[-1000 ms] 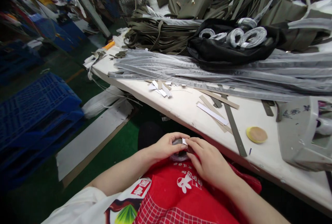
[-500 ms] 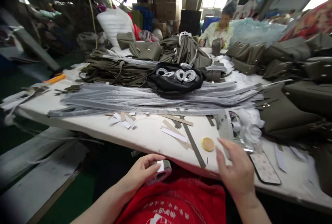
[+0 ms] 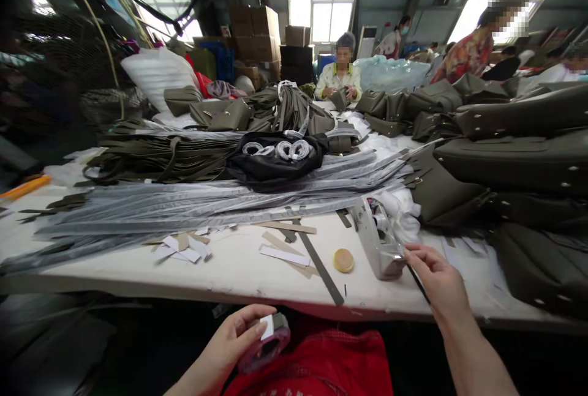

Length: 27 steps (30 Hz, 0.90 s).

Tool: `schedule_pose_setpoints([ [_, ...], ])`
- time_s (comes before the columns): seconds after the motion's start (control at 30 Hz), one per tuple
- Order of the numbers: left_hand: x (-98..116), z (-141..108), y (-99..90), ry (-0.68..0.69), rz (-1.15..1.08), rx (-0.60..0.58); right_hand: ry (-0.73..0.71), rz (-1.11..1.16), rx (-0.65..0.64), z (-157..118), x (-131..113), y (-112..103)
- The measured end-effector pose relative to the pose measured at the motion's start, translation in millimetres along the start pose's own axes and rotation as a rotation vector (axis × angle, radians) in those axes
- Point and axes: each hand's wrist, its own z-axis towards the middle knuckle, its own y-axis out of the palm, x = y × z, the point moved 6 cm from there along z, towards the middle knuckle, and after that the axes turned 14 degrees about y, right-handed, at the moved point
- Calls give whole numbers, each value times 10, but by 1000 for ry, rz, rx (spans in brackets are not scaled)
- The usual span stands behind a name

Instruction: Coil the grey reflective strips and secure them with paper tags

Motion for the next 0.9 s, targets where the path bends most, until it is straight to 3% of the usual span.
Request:
schedule_pose_setpoints([
  [0.07, -7, 0, -11, 1, 2, 1, 46, -50, 10, -90, 100, -73],
  [0.23, -130, 41, -74, 34, -14, 11, 283, -169, -121, -114, 668, -147],
  [0.33, -138, 91, -69, 96, -49, 9, 290, -235, -119, -211, 669, -95],
  [0.4, -71, 108, -30, 149, -29, 6, 198, -208, -239, -441, 414, 142],
  [0.47, 32, 110, 13, 204, 61, 21, 105, -124, -468, -796, 61, 532],
  [0.63, 297, 66, 84, 368, 316, 68, 135, 75, -899, -1584, -554, 1458],
  [0.73, 408, 8, 47, 431, 387, 120, 139, 81, -1044, -1819, -674, 1767],
  [0.9, 482, -73, -61, 474, 458, 205, 169, 56, -1148, -1956, -613, 2036],
])
